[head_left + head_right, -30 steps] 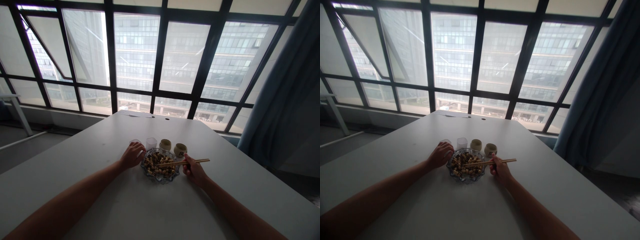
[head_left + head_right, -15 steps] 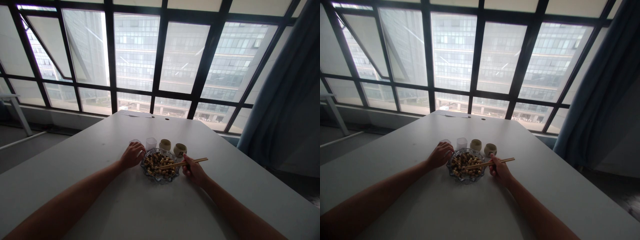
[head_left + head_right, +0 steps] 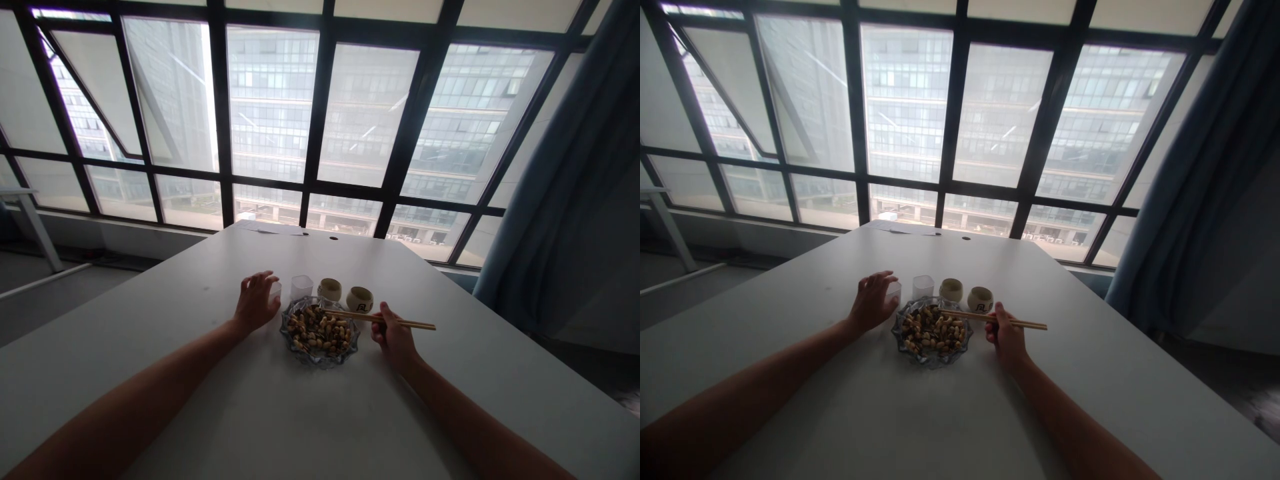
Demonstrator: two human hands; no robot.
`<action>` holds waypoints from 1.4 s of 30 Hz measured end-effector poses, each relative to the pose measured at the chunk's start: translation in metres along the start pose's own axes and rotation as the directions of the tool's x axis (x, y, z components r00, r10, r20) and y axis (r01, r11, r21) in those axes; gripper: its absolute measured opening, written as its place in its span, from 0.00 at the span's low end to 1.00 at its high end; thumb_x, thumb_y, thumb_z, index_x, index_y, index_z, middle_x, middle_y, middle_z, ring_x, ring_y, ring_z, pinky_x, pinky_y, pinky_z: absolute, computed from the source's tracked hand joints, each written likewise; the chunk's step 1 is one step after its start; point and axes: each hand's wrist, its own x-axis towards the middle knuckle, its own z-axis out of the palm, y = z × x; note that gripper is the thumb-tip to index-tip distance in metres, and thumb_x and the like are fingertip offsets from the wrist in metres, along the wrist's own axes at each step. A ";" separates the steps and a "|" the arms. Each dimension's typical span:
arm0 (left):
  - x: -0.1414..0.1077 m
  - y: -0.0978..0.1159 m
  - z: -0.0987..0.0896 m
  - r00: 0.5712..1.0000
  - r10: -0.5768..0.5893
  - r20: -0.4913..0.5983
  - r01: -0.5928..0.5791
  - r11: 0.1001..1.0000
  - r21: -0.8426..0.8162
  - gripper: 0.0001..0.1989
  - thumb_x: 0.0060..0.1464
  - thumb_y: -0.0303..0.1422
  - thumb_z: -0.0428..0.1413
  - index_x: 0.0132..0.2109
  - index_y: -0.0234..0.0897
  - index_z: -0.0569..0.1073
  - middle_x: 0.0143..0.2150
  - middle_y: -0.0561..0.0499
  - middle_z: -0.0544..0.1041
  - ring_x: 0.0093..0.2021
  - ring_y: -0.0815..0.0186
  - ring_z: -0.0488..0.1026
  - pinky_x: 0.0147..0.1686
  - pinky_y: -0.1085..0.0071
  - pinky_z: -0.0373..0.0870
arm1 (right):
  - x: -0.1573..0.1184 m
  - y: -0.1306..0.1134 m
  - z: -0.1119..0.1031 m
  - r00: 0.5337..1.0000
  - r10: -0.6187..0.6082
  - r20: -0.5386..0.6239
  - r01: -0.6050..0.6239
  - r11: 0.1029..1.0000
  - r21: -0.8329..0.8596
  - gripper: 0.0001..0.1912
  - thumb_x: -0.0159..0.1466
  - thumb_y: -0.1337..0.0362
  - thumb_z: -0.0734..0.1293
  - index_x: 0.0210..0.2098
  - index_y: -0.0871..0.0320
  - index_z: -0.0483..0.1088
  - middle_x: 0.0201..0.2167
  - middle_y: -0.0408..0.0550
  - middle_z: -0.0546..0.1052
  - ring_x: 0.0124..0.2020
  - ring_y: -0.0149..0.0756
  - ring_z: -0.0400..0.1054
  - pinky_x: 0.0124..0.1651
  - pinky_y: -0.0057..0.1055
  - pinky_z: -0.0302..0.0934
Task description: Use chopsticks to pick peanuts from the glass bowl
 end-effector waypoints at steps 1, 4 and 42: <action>-0.001 -0.005 0.004 0.998 -0.059 0.016 0.058 0.998 0.005 0.20 0.52 0.32 0.56 0.53 0.39 0.66 0.57 0.38 0.71 0.58 0.47 0.67 0.55 0.48 0.60 | 0.000 0.000 -0.001 1.000 -0.009 -0.011 0.009 1.000 0.003 0.27 0.47 0.43 0.77 0.23 0.58 0.67 0.12 0.39 0.68 0.12 0.24 0.58 0.11 0.21 0.53; -0.002 -0.016 0.013 0.976 -0.201 0.085 0.205 0.977 -0.053 0.24 0.51 0.33 0.56 0.56 0.40 0.63 0.55 0.39 0.73 0.53 0.47 0.71 0.51 0.48 0.66 | 0.000 0.000 -0.001 1.000 -0.019 -0.022 0.019 1.000 0.003 0.27 0.46 0.43 0.78 0.23 0.59 0.67 0.12 0.40 0.68 0.12 0.24 0.58 0.11 0.22 0.53; 0.091 0.011 0.025 0.802 0.020 0.597 0.034 0.996 -0.078 0.34 0.47 0.43 0.62 0.60 0.44 0.62 0.54 0.43 0.78 0.54 0.50 0.74 0.58 0.48 0.58 | 0.000 0.003 0.002 0.996 -0.094 0.006 0.094 0.995 -0.038 0.27 0.48 0.41 0.76 0.23 0.59 0.68 0.12 0.41 0.69 0.11 0.26 0.59 0.11 0.22 0.52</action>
